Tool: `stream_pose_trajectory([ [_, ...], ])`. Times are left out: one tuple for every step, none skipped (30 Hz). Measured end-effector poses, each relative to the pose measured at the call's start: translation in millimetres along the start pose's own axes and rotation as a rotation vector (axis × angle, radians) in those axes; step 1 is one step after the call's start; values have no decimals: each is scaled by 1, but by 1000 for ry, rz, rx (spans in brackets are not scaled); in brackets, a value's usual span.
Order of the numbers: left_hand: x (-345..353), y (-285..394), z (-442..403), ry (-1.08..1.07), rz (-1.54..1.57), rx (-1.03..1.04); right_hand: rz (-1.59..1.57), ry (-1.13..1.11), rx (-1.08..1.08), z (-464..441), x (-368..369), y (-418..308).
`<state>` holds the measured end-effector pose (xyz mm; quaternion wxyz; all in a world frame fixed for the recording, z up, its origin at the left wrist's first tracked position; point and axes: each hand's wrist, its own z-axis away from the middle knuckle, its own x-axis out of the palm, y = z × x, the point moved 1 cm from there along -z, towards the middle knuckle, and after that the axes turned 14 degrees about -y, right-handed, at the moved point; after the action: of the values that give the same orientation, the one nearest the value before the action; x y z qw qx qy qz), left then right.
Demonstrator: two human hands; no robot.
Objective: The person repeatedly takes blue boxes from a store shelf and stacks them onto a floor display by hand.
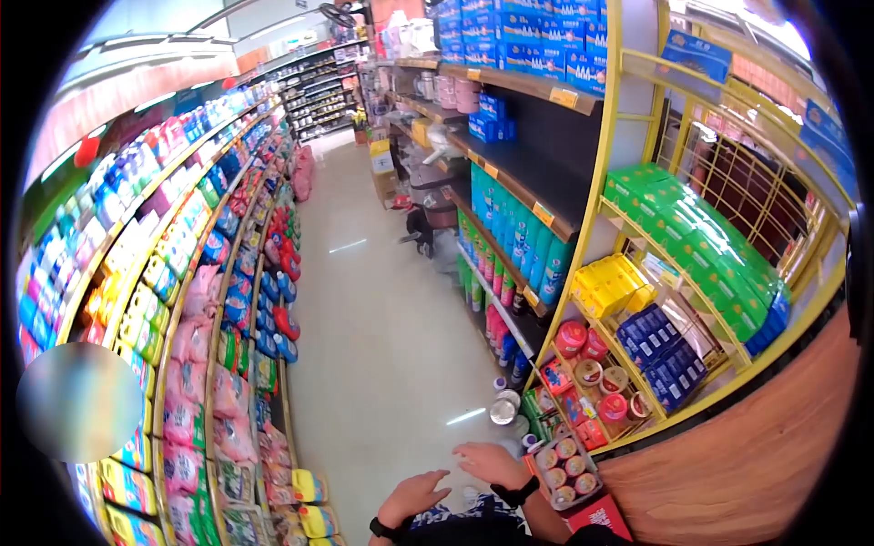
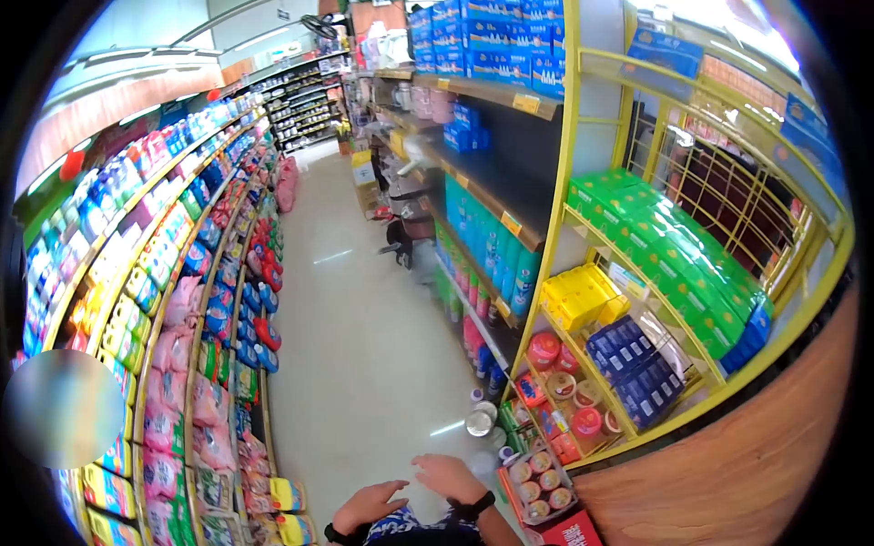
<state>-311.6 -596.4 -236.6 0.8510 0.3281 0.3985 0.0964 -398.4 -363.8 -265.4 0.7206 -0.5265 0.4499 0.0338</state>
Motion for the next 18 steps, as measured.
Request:
stream_pose_trajectory([
  [-19, -5, -12, -18, 61, 27, -47, 39, 18, -18, -16, 2],
  [-39, -9, -25, -39, 123, 60, -67, 58, 42, -37, -28, 6],
  [-59, -11, -38, -58, 188, 93, -85, 74, 66, -57, -39, 10],
  [-77, -16, -51, -78, 254, 126, -103, 90, 90, -76, -48, 17],
  [-92, -25, -66, -109, 254, 125, -122, 72, 113, -95, -55, 25],
  [-108, -35, -83, -139, 253, 124, -126, 58, 123, -114, -62, 34],
  [-125, -46, -101, -168, 250, 125, -128, 44, 133, -133, -69, 43],
  [-141, -57, -119, -194, 194, 132, -131, 29, 144, -152, -73, 51],
  [-164, -64, -139, -220, 137, 140, -142, 30, 143, -170, -83, 60],
  [-189, -69, -155, -245, 79, 147, -117, 23, 155, -185, -85, 76],
  [-217, -71, -166, -260, 152, 210, -88, 22, 166, -202, -88, 93],
  [-245, -81, -179, -246, 91, 236, -42, 29, 175, -222, -103, 109],
  [-269, -92, -195, -224, 37, 269, 27, 50, 217, -237, -133, 101],
  [-286, -103, -209, -205, -2, 299, 22, 21, 301, -248, -161, 96],
  [-313, -108, -216, -148, 49, 290, -2, 99, 334, -264, -184, 100],
  [-343, -106, -225, -151, 172, 323, -33, 179, 370, -275, -198, 104],
  [-371, -113, -240, -173, 236, 332, -29, 309, 290, -286, -209, 117],
  [-392, -121, -252, -206, 298, 335, 61, 302, 379, -294, -226, 120],
])
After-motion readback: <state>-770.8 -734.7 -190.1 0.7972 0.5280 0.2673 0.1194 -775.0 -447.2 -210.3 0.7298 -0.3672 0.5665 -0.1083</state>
